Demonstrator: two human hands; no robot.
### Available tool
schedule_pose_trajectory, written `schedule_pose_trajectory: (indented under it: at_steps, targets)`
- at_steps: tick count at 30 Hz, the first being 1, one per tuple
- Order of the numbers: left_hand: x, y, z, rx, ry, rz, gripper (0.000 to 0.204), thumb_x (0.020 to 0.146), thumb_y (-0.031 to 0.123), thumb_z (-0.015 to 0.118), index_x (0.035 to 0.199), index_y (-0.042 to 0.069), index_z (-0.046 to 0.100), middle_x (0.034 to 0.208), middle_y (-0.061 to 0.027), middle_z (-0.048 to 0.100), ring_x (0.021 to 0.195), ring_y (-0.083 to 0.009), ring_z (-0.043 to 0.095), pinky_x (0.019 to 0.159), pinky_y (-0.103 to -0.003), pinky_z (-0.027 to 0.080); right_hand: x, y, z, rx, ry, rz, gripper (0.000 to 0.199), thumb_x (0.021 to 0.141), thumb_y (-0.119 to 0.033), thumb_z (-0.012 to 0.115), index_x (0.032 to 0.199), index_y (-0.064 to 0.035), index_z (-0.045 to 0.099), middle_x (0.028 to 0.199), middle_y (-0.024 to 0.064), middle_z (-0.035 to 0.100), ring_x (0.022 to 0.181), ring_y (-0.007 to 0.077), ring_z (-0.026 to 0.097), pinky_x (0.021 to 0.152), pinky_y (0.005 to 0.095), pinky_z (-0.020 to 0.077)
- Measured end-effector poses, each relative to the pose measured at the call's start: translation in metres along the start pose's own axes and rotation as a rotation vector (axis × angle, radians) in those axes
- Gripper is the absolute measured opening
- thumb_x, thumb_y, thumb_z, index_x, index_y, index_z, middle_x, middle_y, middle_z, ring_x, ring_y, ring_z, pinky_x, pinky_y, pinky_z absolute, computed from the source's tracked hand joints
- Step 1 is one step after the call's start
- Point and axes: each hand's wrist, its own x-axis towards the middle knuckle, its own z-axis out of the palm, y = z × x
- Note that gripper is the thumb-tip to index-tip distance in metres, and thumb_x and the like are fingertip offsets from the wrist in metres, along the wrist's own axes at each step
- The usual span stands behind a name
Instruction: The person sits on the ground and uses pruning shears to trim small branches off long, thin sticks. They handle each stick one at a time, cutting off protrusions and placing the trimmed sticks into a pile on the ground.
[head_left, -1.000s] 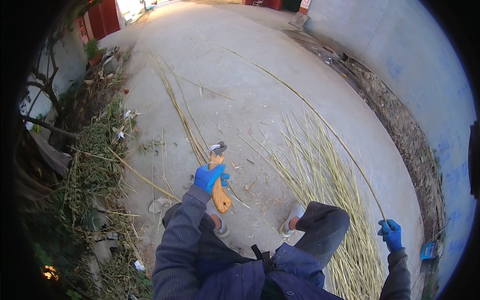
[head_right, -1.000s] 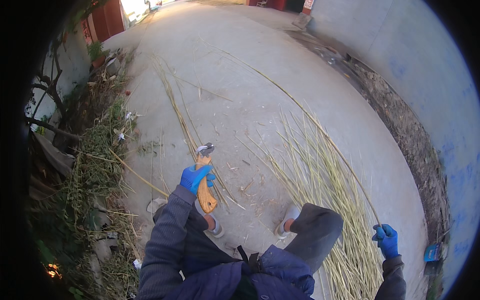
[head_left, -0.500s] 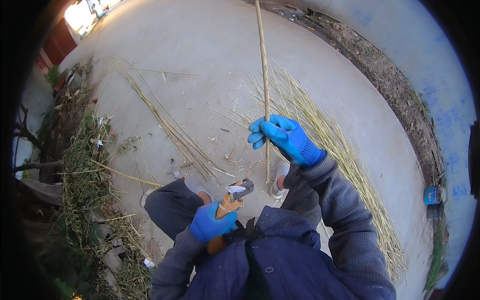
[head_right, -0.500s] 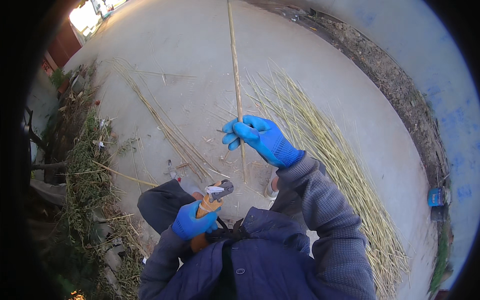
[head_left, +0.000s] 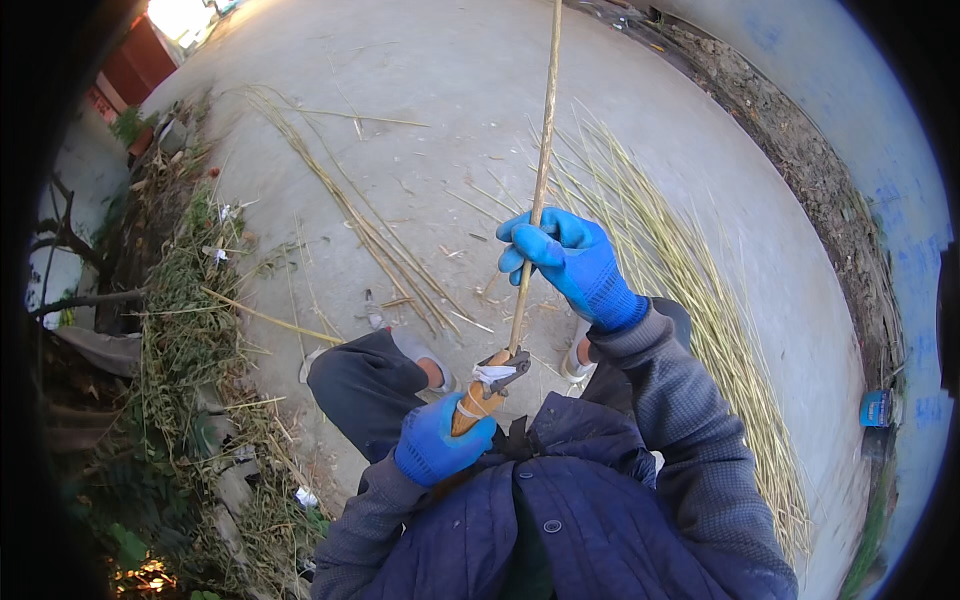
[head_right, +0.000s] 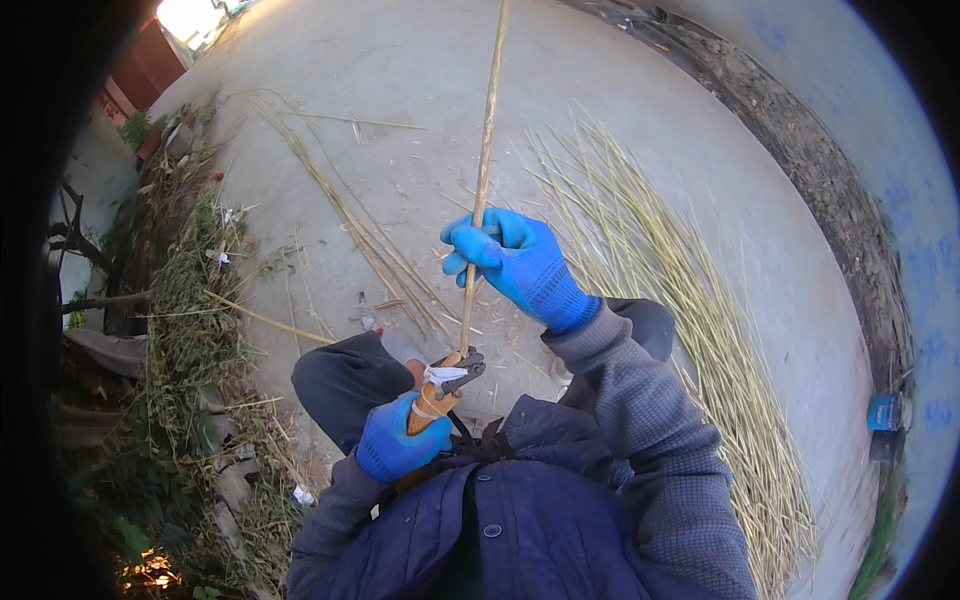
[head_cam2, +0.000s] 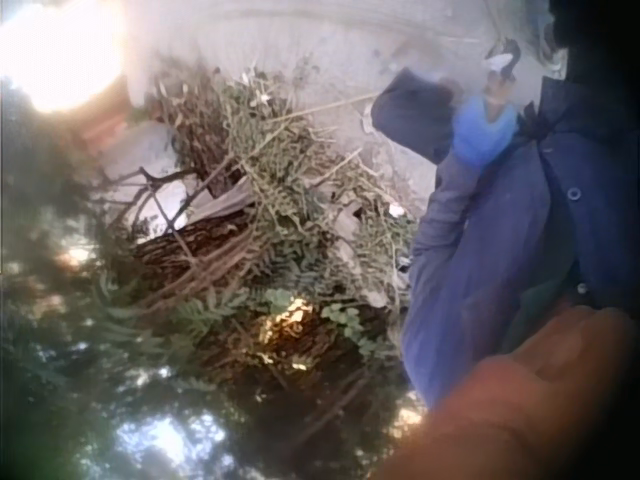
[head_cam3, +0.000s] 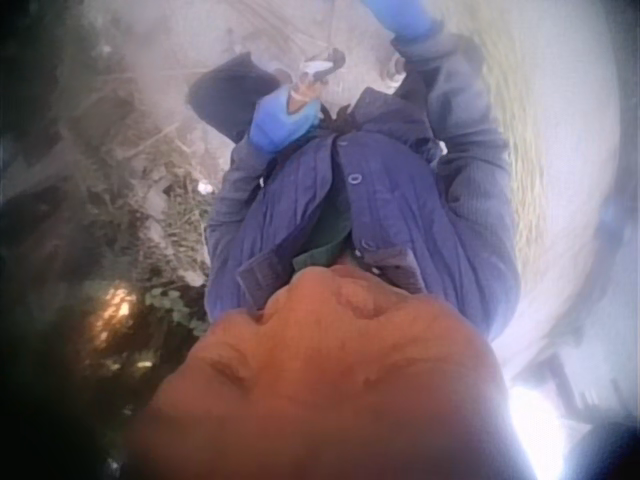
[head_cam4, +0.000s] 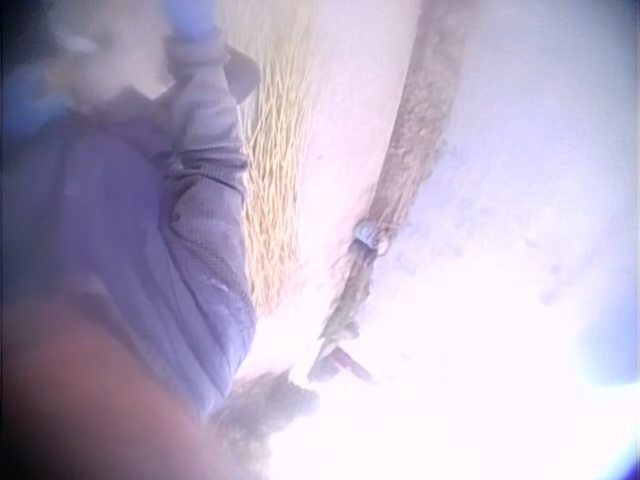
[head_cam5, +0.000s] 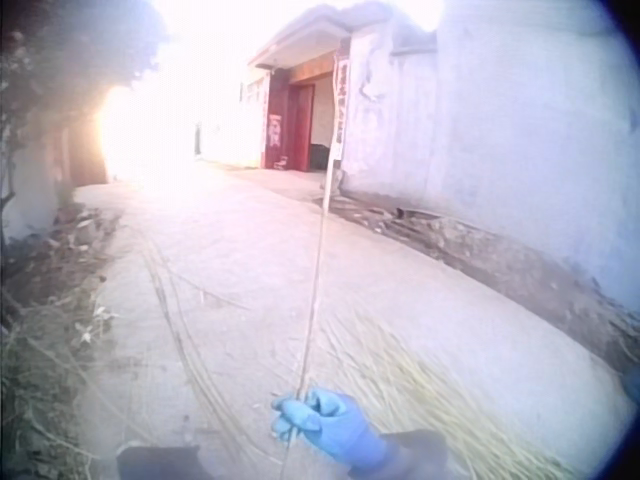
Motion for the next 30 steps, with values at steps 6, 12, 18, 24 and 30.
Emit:
schedule_pose_trajectory:
  at_steps: [6,12,18,24,30]
  targets:
    - [0.002,0.002,-0.007,-0.011,-0.011,0.036,0.03,0.081,0.024,0.075,0.093,-0.001,0.065,0.074,-0.0149,0.069,0.069,-0.0233,0.072,0.062,-0.036,0.054,-0.01,0.032,0.003,0.068,0.029,0.07,0.027,0.098,-0.018,0.06,0.11,0.0055,0.061,0.092,0.0133,0.069,0.082,0.0183,0.069,0.074,0.0304,0.0575]
    - [0.007,-0.002,-0.011,0.084,-0.142,-0.083,0.038,0.079,0.032,0.076,0.096,0.0,0.066,0.078,-0.0184,0.068,0.072,-0.0296,0.071,0.063,-0.038,0.054,-0.041,0.049,0.006,0.163,0.144,0.116,0.024,0.094,-0.018,0.066,0.104,0.0045,0.062,0.089,0.0116,0.068,0.078,0.0172,0.068,0.071,0.0296,0.0556]
    - [-0.002,-0.009,0.01,0.199,-0.151,0.025,0.039,0.078,0.035,0.077,0.093,0.001,0.067,0.078,-0.0198,0.067,0.071,-0.0328,0.069,0.063,-0.039,0.053,-0.077,0.058,0.002,0.083,0.242,0.268,0.024,0.096,-0.019,0.061,0.104,0.0037,0.062,0.095,0.0139,0.068,0.076,0.0175,0.068,0.074,0.0314,0.0554]
    - [-0.014,-0.016,0.022,0.24,-0.176,0.028,0.037,0.078,0.036,0.077,0.092,0.002,0.067,0.077,-0.0184,0.067,0.07,-0.034,0.068,0.061,-0.039,0.052,-0.091,0.061,-0.004,0.136,0.149,0.28,0.035,0.099,-0.027,0.058,0.117,0.0031,0.058,0.105,0.0164,0.067,0.087,0.0185,0.067,0.085,0.0343,0.0531]
    - [-0.016,-0.012,0.027,0.297,-0.176,0.062,0.038,0.078,0.033,0.076,0.096,0.001,0.066,0.075,-0.0195,0.066,0.067,-0.035,0.067,0.06,-0.039,0.052,-0.01,0.008,-0.025,0.44,0.241,0.058,0.051,0.104,-0.044,0.044,0.127,0.0006,0.053,0.076,-0.0012,0.057,0.072,0.0097,0.056,0.085,0.0317,0.0527]
